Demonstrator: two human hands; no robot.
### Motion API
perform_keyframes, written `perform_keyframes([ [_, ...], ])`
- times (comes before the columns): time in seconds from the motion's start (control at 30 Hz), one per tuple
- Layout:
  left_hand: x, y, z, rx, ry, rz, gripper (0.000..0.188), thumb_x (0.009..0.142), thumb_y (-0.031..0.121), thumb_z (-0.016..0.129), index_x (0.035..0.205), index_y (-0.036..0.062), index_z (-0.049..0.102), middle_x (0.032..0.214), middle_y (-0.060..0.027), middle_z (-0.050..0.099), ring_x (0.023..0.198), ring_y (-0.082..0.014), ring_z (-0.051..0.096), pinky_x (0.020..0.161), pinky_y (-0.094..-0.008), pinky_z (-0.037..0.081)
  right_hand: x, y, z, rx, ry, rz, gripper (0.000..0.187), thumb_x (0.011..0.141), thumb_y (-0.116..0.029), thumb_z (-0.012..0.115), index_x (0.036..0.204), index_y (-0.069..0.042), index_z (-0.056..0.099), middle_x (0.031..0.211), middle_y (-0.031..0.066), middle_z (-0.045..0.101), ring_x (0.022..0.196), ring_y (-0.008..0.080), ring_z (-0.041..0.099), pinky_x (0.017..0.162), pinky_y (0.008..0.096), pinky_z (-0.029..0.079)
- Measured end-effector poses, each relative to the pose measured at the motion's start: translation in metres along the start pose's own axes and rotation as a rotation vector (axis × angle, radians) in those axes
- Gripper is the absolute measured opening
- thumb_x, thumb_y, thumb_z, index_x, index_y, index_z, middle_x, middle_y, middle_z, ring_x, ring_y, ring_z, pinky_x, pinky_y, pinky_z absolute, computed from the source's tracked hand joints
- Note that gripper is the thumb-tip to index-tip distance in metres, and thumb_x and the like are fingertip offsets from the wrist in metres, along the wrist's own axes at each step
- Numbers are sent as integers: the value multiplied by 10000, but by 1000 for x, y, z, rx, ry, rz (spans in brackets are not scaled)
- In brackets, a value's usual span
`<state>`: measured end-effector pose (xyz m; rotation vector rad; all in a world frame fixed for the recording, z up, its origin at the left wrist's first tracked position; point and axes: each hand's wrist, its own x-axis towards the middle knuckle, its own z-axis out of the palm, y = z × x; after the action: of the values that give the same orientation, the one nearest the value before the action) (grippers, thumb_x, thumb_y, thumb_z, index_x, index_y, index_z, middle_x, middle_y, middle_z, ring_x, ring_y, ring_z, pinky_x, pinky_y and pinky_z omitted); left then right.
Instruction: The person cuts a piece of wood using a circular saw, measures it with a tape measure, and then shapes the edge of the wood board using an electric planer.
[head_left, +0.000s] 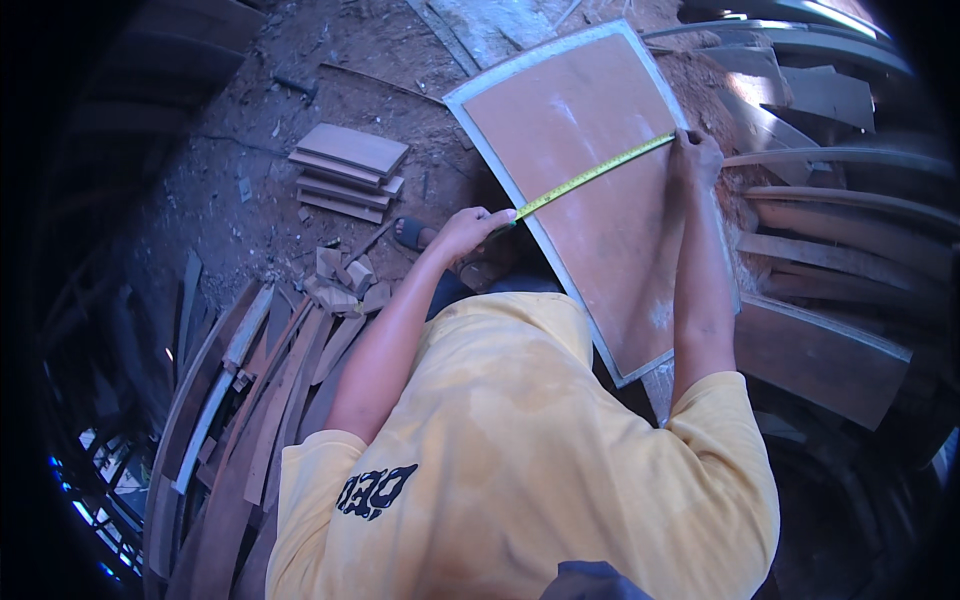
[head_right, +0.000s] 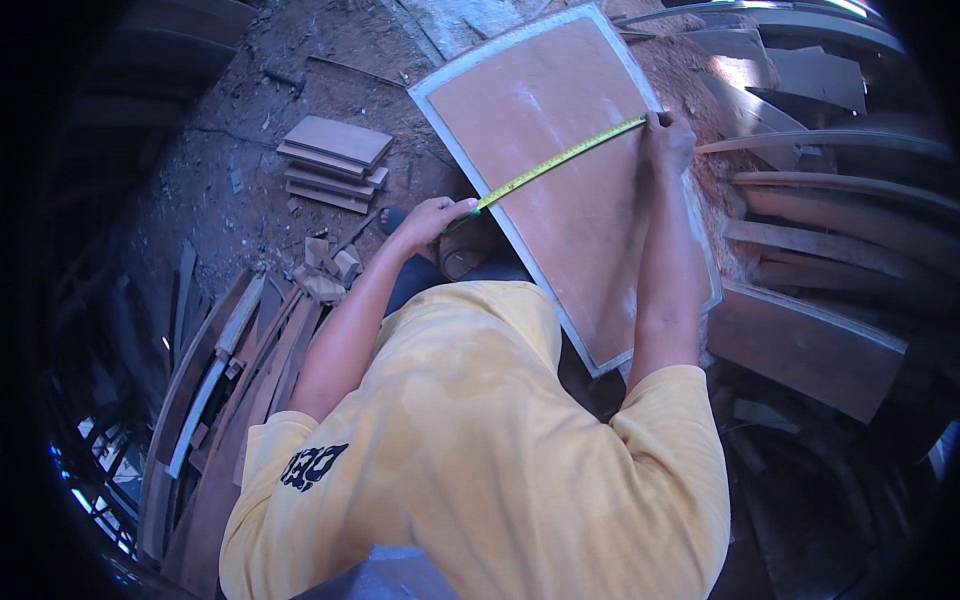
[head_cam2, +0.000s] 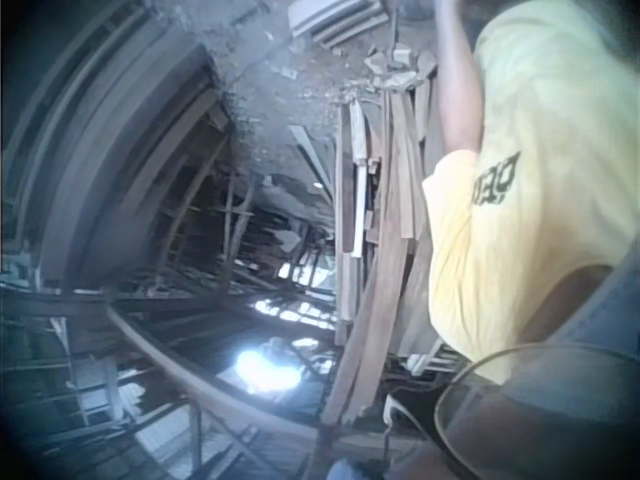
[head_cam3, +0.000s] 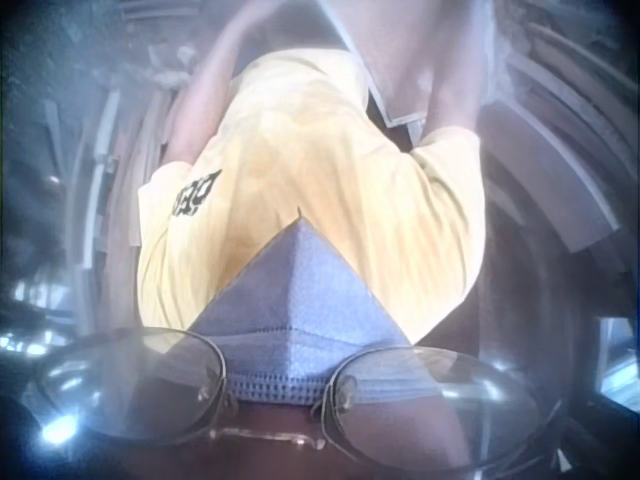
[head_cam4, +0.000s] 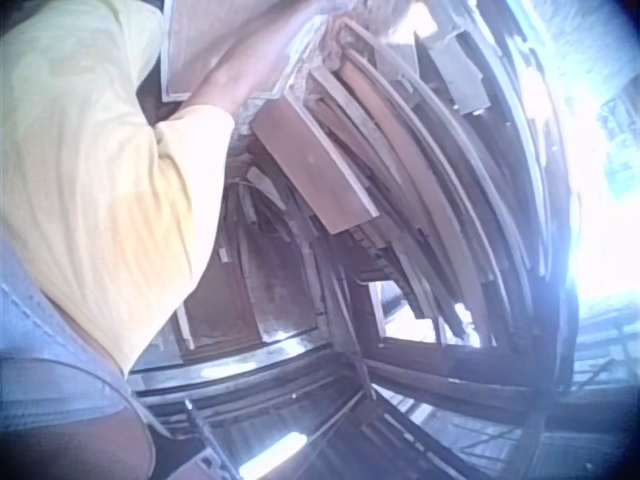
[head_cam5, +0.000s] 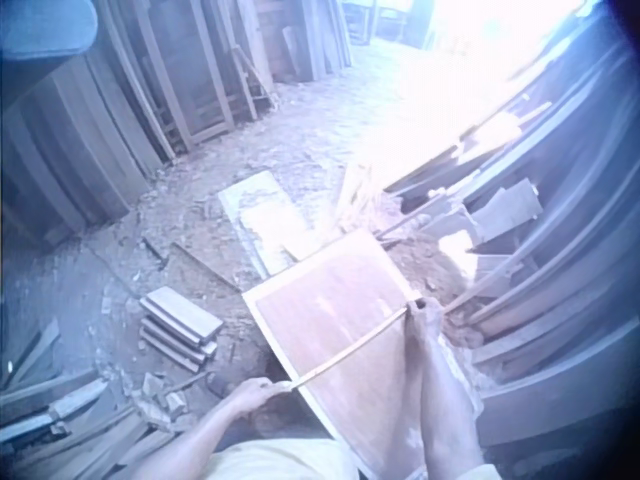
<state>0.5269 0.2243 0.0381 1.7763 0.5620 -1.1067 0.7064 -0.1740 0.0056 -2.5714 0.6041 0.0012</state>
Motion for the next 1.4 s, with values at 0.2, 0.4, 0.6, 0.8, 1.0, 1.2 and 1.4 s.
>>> perform_keyframes([
  [0.2, 6, 7, 6, -10, 4, 71, 667, 867, 704, 684, 818, 39, 663, 711, -38, 593, 633, -145, 574, 597, -310, 471, 4, 14, 5, -105, 62, -156, 285, 926, -381, 717, 1031, -129, 795, 1102, 127, 734, 995, 353, 714, 894, 468, 548],
  [0.4, 5, 25, 20, -8, 33, 71, 636, 879, 693, 685, 825, 61, 641, 737, -10, 582, 647, -113, 562, 580, -287, 454, -9, 10, 15, -139, 137, -329, 185, 975, -326, 661, 1070, -202, 760, 1089, 83, 679, 977, 325, 699, 824, 458, 560],
  [0.6, 5, 19, 23, -91, 15, 55, 639, 891, 693, 669, 884, 55, 638, 755, -26, 596, 648, -121, 574, 588, -285, 478, -12, 16, 2, -52, 49, -460, 118, 984, -261, 648, 1057, -230, 736, 1101, 79, 654, 962, 327, 695, 805, 456, 561],
  [0.8, 11, 12, 25, -145, 5, 77, 649, 902, 696, 651, 908, 47, 643, 777, -31, 603, 650, -121, 575, 575, -283, 476, 20, 37, -9, -42, -159, -596, 133, 973, -146, 649, 1089, -151, 715, 1139, 83, 628, 899, 311, 706, 772, 420, 559],
  [1.0, 7, 15, 27, -115, 7, 51, 559, 951, 635, 641, 881, 80, 622, 739, 2, 565, 642, -107, 549, 574, -268, 450, 69, 44, -16, 183, -578, -207, 156, 910, -82, 694, 1056, -36, 727, 919, 37, 683, 754, 109, 661, 664, 287, 537],
  [1.2, -1, 14, 26, -122, 6, 22, 582, 921, 667, 660, 889, 88, 618, 731, 9, 562, 617, -102, 540, 558, -258, 426, 59, 31, -3, 224, -381, -79, 296, 799, -103, 780, 1094, -94, 801, 844, 81, 763, 774, 176, 701, 753, 330, 546],
  [1.4, 8, 2, 21, -238, -60, 11, 586, 925, 688, 630, 897, 102, 631, 763, 13, 578, 679, -94, 555, 599, -252, 446, 71, 47, -1, 126, -388, -115, 279, 747, -205, 830, 1013, -121, 832, 956, 104, 798, 885, 191, 741, 840, 333, 552],
])
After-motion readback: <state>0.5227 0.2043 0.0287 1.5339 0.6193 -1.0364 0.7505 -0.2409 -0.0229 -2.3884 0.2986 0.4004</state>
